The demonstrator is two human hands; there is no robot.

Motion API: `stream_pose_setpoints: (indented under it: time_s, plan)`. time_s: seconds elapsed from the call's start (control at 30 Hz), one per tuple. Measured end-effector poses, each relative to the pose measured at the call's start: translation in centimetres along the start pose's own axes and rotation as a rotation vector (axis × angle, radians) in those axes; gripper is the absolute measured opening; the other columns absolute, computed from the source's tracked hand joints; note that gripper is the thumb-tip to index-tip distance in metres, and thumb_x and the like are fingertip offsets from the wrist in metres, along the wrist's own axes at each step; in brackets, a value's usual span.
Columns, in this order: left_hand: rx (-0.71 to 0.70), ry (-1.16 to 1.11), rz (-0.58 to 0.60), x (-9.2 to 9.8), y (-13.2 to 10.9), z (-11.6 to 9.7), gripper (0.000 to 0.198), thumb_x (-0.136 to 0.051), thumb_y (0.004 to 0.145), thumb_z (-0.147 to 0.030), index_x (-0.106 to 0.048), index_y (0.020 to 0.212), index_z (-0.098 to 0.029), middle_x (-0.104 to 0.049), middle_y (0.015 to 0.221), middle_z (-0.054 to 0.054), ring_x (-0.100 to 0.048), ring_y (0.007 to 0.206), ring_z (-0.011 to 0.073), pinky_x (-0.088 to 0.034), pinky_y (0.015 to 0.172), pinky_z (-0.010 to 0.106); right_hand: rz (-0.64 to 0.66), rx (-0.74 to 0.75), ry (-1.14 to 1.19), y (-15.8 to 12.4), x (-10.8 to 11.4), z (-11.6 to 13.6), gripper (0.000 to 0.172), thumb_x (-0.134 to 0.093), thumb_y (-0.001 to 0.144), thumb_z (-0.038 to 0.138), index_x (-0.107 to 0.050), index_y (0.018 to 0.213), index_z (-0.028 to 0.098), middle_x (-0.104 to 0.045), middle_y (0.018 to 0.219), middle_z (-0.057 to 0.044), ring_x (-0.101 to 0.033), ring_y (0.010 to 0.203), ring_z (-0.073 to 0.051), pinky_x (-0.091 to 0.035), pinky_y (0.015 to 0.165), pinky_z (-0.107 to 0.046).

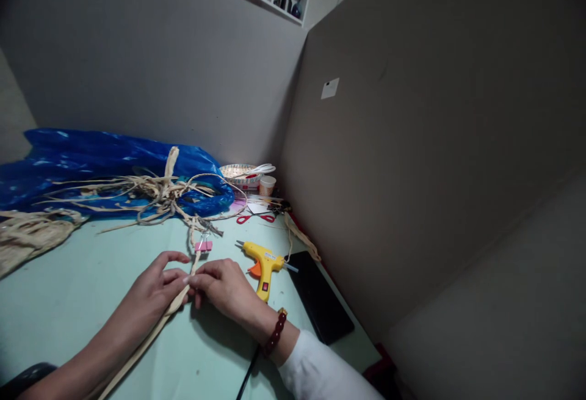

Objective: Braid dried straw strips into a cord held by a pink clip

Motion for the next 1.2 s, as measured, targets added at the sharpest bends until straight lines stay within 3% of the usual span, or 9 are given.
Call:
stream_pose_setpoints:
  time_s: [0.2, 0.43, 0.5, 0.63, 0.77, 0.83, 1.0, 1.07, 1.2]
  plan:
    - [-0.098, 0.466, -0.016, -0.1, -0.8, -0.7, 0.016, -0.036, 0.086, -0.031, -0.039, 0.101, -0.026, -0.067, 0.078, 0.0, -0.061, 0.074, 0.0198, -0.04, 0.072, 0.031, -0.15, 0.026, -0.141, -0.2, -0.3, 0.2, 0.026, -0.051, 0.084, 0.023, -0.064, 0.063, 0.013, -0.061, 0.058, -0.001, -0.052, 0.055, -0.01, -0.037, 0.053, -0.018]
    - [-0.103, 0.936, -0.035, 0.3, -1.2, -2.3, 0.025, -0.03, 0.088, -0.03, -0.052, 0.079, -0.023, -0.066, 0.075, 0.006, -0.06, 0.074, 0.0256, -0.033, 0.065, 0.033, -0.249, 0.062, -0.305, -0.7, -0.5, 0.2, 0.023, -0.049, 0.082, 0.02, -0.064, 0.065, 0.014, -0.058, 0.056, 0.001, -0.044, 0.051, -0.008, -0.028, 0.047, -0.019]
    - [-0.092, 0.893, -0.028, 0.6, -1.0, -2.4, 0.028, -0.035, 0.087, -0.034, -0.055, 0.07, -0.023, -0.066, 0.069, 0.005, -0.06, 0.069, 0.0238, -0.034, 0.063, 0.031, -0.273, 0.074, -0.366, -0.9, -0.5, 0.5, 0.024, -0.05, 0.083, 0.021, -0.064, 0.065, 0.014, -0.055, 0.055, 0.001, -0.041, 0.052, -0.008, -0.025, 0.048, -0.02]
    - [-0.03, 0.457, 0.077, 0.2, -0.9, -1.9, 0.035, -0.039, 0.084, -0.041, -0.055, 0.06, -0.021, -0.057, 0.047, 0.0, -0.051, 0.047, 0.0156, -0.033, 0.05, 0.025, -0.278, 0.104, -0.398, -1.2, -0.3, 0.8, 0.027, -0.05, 0.084, 0.022, -0.061, 0.062, 0.013, -0.049, 0.053, 0.003, -0.035, 0.053, -0.008, -0.022, 0.049, -0.022]
    - [0.123, 0.359, 0.096, -1.0, -1.8, -1.1, 0.038, -0.033, 0.086, -0.047, -0.056, 0.071, -0.021, -0.056, 0.038, -0.001, -0.041, 0.03, 0.0134, -0.028, 0.037, 0.024, -0.211, 0.099, -0.224, -0.8, 0.0, 0.2, 0.024, -0.05, 0.083, 0.021, -0.065, 0.066, 0.014, -0.047, 0.056, 0.004, -0.033, 0.054, -0.009, -0.023, 0.049, -0.022]
    - [0.044, 0.485, 0.071, -1.5, -2.5, -0.9, 0.035, -0.033, 0.088, -0.042, -0.056, 0.073, -0.021, -0.062, 0.045, 0.001, -0.049, 0.033, 0.015, -0.036, 0.041, 0.025, -0.165, 0.08, -0.107, -0.6, 0.2, 0.0, 0.022, -0.052, 0.081, 0.021, -0.066, 0.066, 0.014, -0.047, 0.056, 0.004, -0.034, 0.055, -0.009, -0.024, 0.05, -0.022]
    - [-0.398, 0.858, -0.033, -2.1, -3.6, -0.5, 0.031, -0.03, 0.091, -0.025, -0.06, 0.084, -0.021, -0.071, 0.076, 0.008, -0.069, 0.069, 0.0233, -0.048, 0.062, 0.033, -0.116, -0.008, 0.231, -0.4, 0.3, 0.4, 0.021, -0.062, 0.075, 0.024, -0.064, 0.059, 0.012, -0.042, 0.052, 0.004, -0.03, 0.053, -0.008, -0.022, 0.05, -0.022]
    - [-0.445, 0.983, -0.01, -2.3, -3.8, -0.2, 0.032, -0.03, 0.09, -0.017, -0.061, 0.09, -0.02, -0.071, 0.085, 0.01, -0.07, 0.079, 0.0252, -0.051, 0.066, 0.035, -0.124, -0.048, 0.355, -0.5, 0.1, 0.4, 0.02, -0.066, 0.073, 0.028, -0.066, 0.061, 0.012, -0.046, 0.053, 0.003, -0.032, 0.053, -0.008, -0.025, 0.051, -0.021]
    - [-0.381, 1.214, 0.108, -2.8, -3.8, -0.2, 0.044, -0.026, 0.083, 0.0, -0.062, 0.099, -0.019, -0.071, 0.093, 0.011, -0.07, 0.086, 0.0265, -0.053, 0.073, 0.041, -0.108, -0.098, 0.516, -0.4, -0.4, 0.2, 0.024, -0.071, 0.07, 0.035, -0.071, 0.069, 0.011, -0.06, 0.063, -0.002, -0.044, 0.058, -0.01, -0.035, 0.059, -0.023]
Point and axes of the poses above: each hand's wrist, its own y-axis towards the middle knuckle, its own x-axis out of the back of the hand, z = x × y, the point moved 1 cm from there along y, towards the middle knuckle
